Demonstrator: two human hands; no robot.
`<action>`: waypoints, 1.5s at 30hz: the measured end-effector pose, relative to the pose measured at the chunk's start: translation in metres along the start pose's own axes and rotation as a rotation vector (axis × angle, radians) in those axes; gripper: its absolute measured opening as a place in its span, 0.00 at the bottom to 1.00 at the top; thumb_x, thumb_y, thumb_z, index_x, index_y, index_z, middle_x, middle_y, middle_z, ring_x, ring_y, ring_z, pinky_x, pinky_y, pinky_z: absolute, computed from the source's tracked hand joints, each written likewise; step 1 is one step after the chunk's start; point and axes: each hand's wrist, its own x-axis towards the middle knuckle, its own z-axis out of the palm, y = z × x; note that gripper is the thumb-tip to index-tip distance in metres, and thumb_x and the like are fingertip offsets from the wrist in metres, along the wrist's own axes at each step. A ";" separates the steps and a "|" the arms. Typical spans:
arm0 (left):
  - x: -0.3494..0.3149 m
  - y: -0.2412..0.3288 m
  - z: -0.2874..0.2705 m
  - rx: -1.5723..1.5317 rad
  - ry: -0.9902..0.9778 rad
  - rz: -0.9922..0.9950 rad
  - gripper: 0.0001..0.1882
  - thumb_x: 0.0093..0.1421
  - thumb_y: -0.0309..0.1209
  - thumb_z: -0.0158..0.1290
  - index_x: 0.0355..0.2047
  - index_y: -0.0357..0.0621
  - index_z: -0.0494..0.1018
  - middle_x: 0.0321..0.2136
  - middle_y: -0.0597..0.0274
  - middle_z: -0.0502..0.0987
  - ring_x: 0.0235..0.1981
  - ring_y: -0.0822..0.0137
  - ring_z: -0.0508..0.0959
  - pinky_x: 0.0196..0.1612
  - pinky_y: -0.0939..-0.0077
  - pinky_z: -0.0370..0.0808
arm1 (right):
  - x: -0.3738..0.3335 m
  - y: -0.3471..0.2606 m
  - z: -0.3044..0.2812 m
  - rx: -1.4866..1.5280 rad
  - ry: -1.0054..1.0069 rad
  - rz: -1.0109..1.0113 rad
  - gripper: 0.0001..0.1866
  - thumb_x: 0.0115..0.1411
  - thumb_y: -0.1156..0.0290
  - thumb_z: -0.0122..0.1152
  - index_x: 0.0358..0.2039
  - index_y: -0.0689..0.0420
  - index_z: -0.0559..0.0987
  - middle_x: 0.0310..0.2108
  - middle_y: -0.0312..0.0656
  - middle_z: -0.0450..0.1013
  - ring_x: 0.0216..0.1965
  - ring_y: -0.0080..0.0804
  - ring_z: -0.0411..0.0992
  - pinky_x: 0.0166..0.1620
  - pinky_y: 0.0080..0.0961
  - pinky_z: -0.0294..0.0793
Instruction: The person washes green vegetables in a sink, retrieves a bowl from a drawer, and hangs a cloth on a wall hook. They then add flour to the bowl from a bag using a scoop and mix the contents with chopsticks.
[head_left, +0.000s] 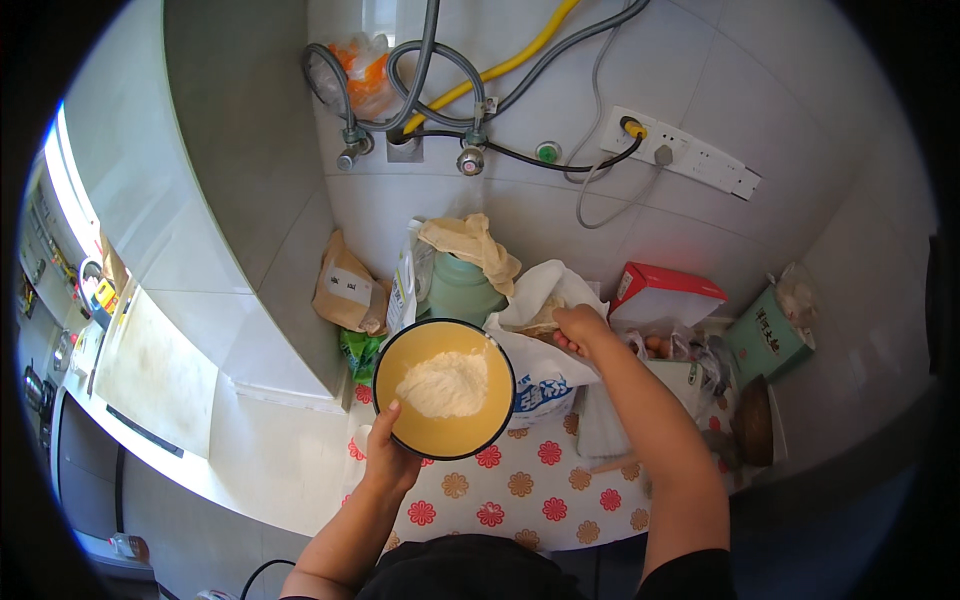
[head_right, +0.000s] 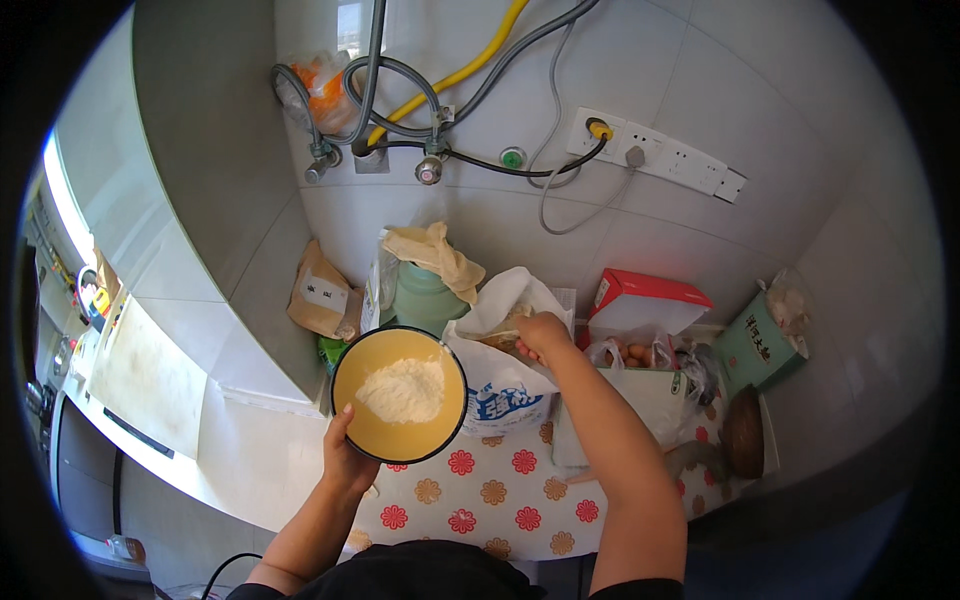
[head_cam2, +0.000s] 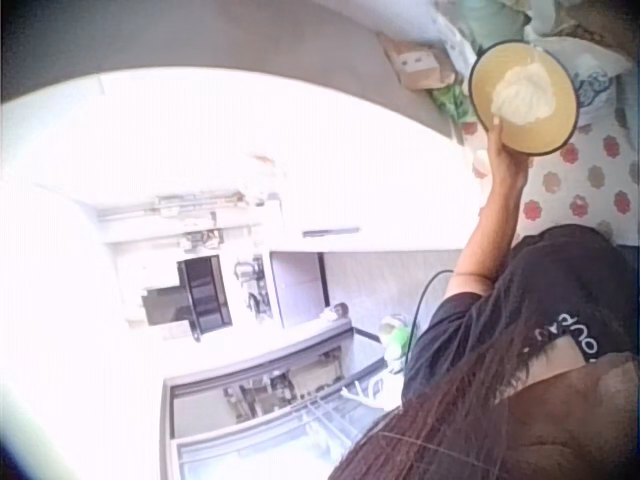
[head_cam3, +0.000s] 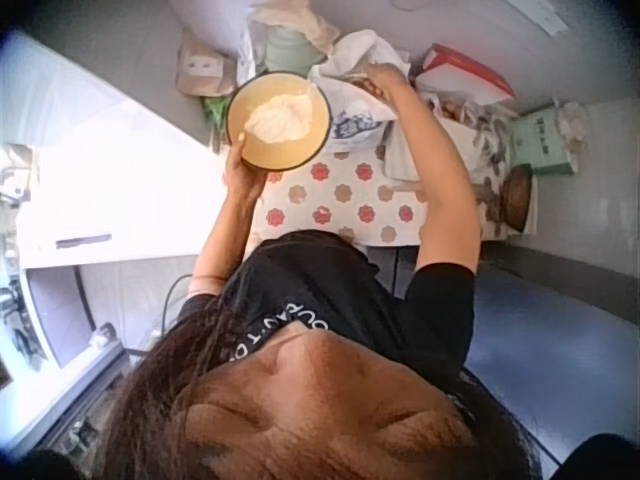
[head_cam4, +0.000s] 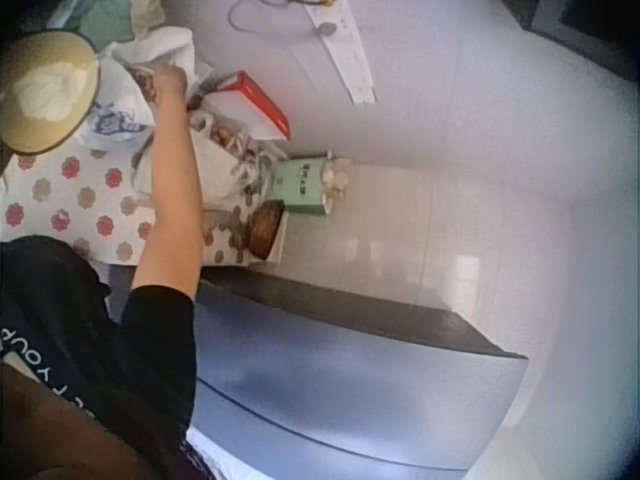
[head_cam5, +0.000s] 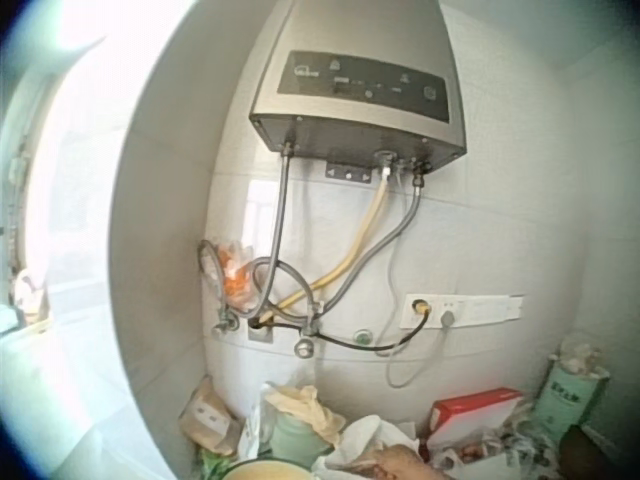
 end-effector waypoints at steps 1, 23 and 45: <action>-0.001 0.000 0.001 0.005 -0.002 -0.001 0.31 0.60 0.43 0.49 0.59 0.40 0.59 0.55 0.55 0.67 0.57 0.59 0.67 0.59 0.63 0.63 | -0.002 0.000 -0.002 -0.101 0.000 -0.053 0.18 0.55 0.61 0.52 0.20 0.64 0.76 0.23 0.47 0.75 0.16 0.31 0.70 0.18 0.30 0.67; -0.007 0.012 0.030 0.148 0.004 -0.110 0.32 0.60 0.52 0.50 0.58 0.46 0.59 0.55 0.56 0.67 0.54 0.60 0.71 0.48 0.58 0.76 | -0.163 -0.010 -0.060 -0.365 0.422 -0.741 0.22 0.55 0.58 0.54 0.14 0.65 0.75 0.11 0.48 0.69 0.15 0.45 0.71 0.24 0.36 0.70; -0.011 0.008 0.031 0.201 0.000 -0.137 0.35 0.60 0.57 0.47 0.59 0.48 0.59 0.55 0.59 0.68 0.52 0.63 0.73 0.45 0.60 0.78 | -0.159 0.015 -0.017 0.184 0.116 -0.547 0.20 0.59 0.61 0.56 0.19 0.65 0.77 0.14 0.39 0.72 0.14 0.22 0.66 0.20 0.21 0.66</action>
